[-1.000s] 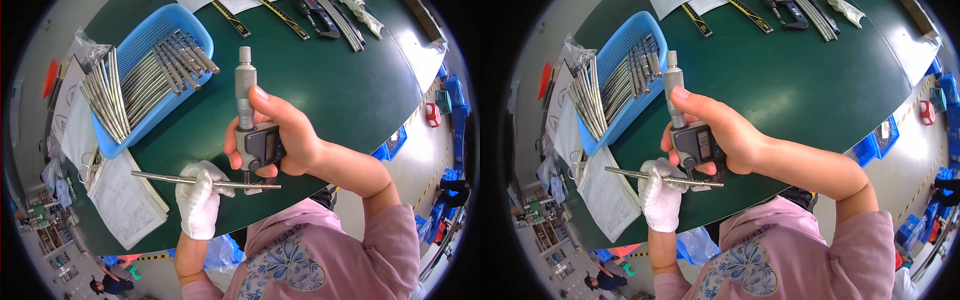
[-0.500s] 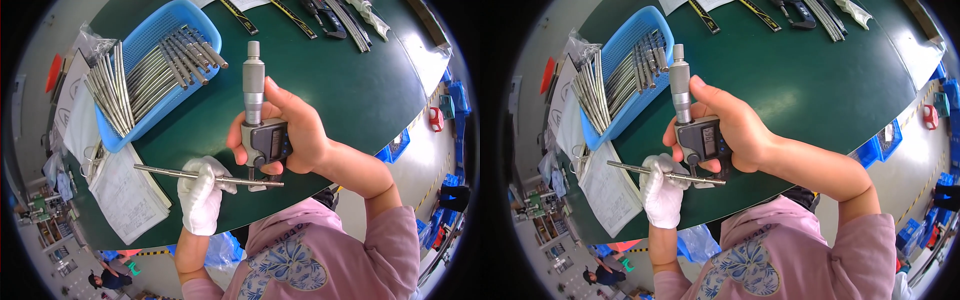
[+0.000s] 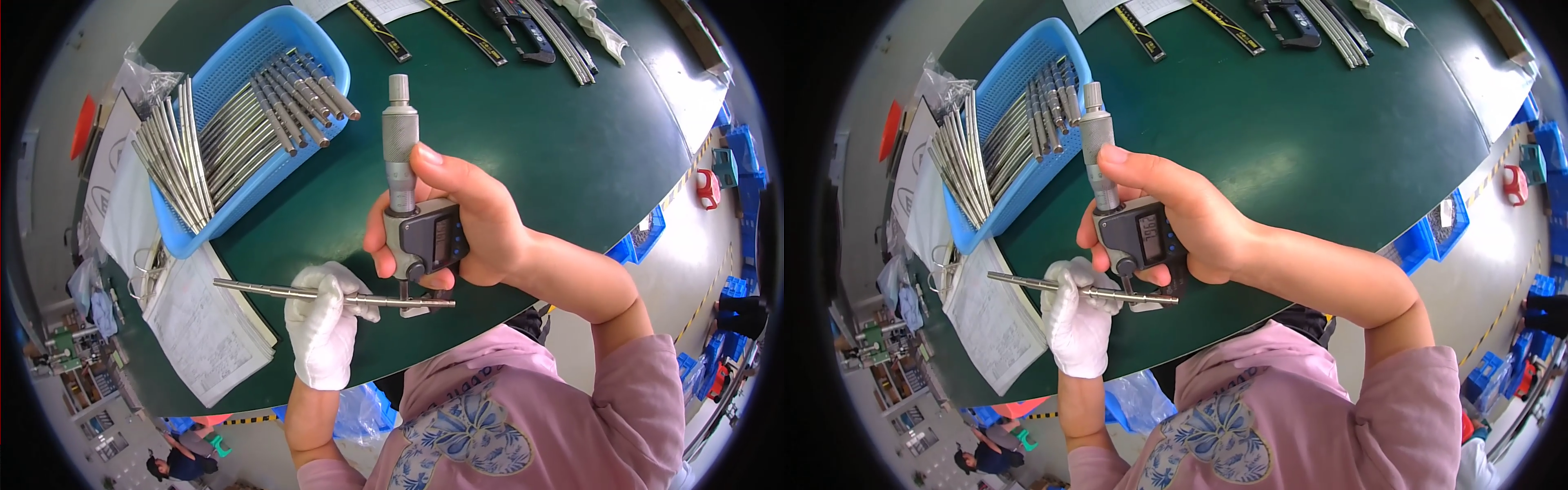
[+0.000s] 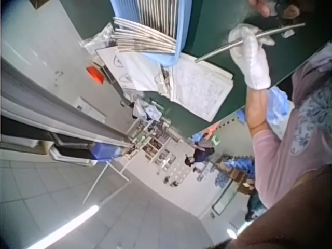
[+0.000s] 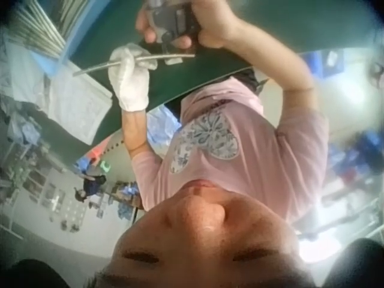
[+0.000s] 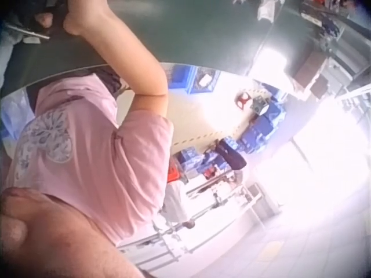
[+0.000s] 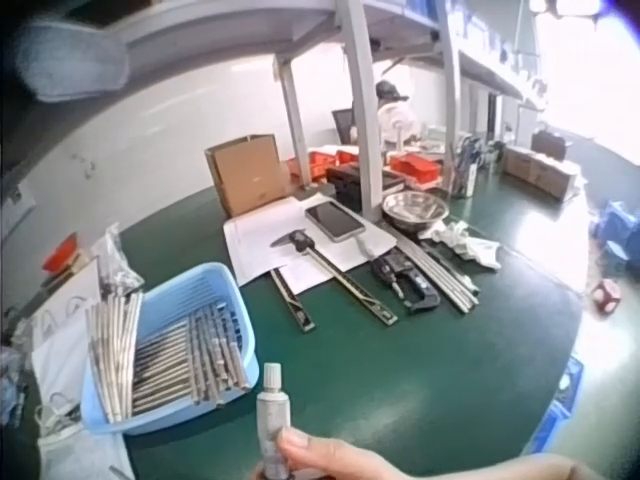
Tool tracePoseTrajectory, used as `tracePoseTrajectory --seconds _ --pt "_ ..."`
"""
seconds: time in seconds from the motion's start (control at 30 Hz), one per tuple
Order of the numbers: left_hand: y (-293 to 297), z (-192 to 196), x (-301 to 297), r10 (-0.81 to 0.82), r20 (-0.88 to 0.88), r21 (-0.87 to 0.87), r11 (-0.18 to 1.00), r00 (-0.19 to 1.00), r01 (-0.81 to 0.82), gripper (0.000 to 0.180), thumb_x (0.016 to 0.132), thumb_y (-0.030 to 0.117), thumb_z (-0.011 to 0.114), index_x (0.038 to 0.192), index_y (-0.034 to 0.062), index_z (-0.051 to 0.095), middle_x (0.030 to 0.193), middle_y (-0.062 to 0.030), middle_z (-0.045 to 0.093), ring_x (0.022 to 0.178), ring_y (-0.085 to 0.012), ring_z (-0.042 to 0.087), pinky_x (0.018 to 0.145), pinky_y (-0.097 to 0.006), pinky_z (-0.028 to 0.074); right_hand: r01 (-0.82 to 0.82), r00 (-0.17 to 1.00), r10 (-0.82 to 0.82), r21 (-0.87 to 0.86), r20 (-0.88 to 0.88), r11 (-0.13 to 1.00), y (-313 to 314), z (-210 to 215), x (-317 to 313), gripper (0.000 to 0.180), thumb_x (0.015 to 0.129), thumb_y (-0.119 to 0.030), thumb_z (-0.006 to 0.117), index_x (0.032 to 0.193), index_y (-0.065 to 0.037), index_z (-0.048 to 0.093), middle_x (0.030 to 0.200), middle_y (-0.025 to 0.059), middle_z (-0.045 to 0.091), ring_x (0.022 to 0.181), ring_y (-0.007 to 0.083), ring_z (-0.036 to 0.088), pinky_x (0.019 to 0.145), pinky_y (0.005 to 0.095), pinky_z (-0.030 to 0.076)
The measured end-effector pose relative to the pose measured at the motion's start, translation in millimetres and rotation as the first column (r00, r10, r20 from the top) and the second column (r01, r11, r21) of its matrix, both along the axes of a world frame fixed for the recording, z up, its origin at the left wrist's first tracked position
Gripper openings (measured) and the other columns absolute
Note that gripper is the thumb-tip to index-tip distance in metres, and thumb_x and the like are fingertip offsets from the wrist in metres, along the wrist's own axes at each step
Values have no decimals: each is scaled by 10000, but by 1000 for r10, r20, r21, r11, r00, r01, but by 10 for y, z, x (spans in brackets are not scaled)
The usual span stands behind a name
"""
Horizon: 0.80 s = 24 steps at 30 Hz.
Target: Measuring the diameter of metal rods using a digital micrometer.
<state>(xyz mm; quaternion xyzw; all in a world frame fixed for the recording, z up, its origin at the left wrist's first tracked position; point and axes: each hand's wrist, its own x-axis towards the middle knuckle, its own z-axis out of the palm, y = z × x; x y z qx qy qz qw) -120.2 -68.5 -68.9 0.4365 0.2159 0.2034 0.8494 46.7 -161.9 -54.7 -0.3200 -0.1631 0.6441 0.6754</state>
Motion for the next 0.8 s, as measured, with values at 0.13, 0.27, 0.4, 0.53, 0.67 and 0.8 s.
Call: tracePoseTrajectory --seconds 0.13,0.27,0.4,0.53,0.67,0.8 --pt "-7 9 -5 20 -10 24 1000 1000 -20 154 843 140 502 802 -8 500 723 -119 505 549 -172 508 521 -289 448 10 1000 -10 10 3 1000 2 -2 -9 639 834 -540 293 843 49 541 698 199 578 373 162 469 310 222 367" --pt "2 1 -9 10 8 14 1000 1000 -10 148 841 131 501 795 -9 506 711 -114 505 548 -168 505 517 -288 446 -24 1000 25 -39 17 999 -6 16 -16 699 826 -580 256 848 57 543 697 187 577 391 147 467 316 218 361" --pt "3 5 -18 35 6 -44 998 999 -35 139 837 122 502 779 -5 510 695 -108 503 548 -161 504 502 -278 444 0 996 -7 -78 -89 997 2 31 -18 748 821 -600 204 835 65 547 691 181 574 394 144 457 319 222 358" --pt "21 13 -8 41 25 -18 999 999 -41 133 834 117 504 773 -1 510 686 -105 500 545 -156 500 495 -269 442 -40 996 34 -66 -83 997 -11 46 4 749 822 -595 195 829 66 548 690 182 574 394 149 457 318 222 357" --pt "21 22 -7 51 9 -14 999 999 -51 135 826 119 514 763 0 507 672 -103 497 538 -157 494 497 -271 440 -14 1000 14 -39 -8 999 -23 57 -14 684 806 -588 286 787 43 550 656 147 571 377 136 434 332 220 344" --pt "20 14 -3 49 -14 -49 998 999 -50 144 822 127 519 753 1 504 664 -102 492 530 -158 487 499 -275 434 31 994 -26 -48 104 998 -13 43 -23 657 820 -565 296 792 42 546 670 167 576 372 154 453 312 230 352"
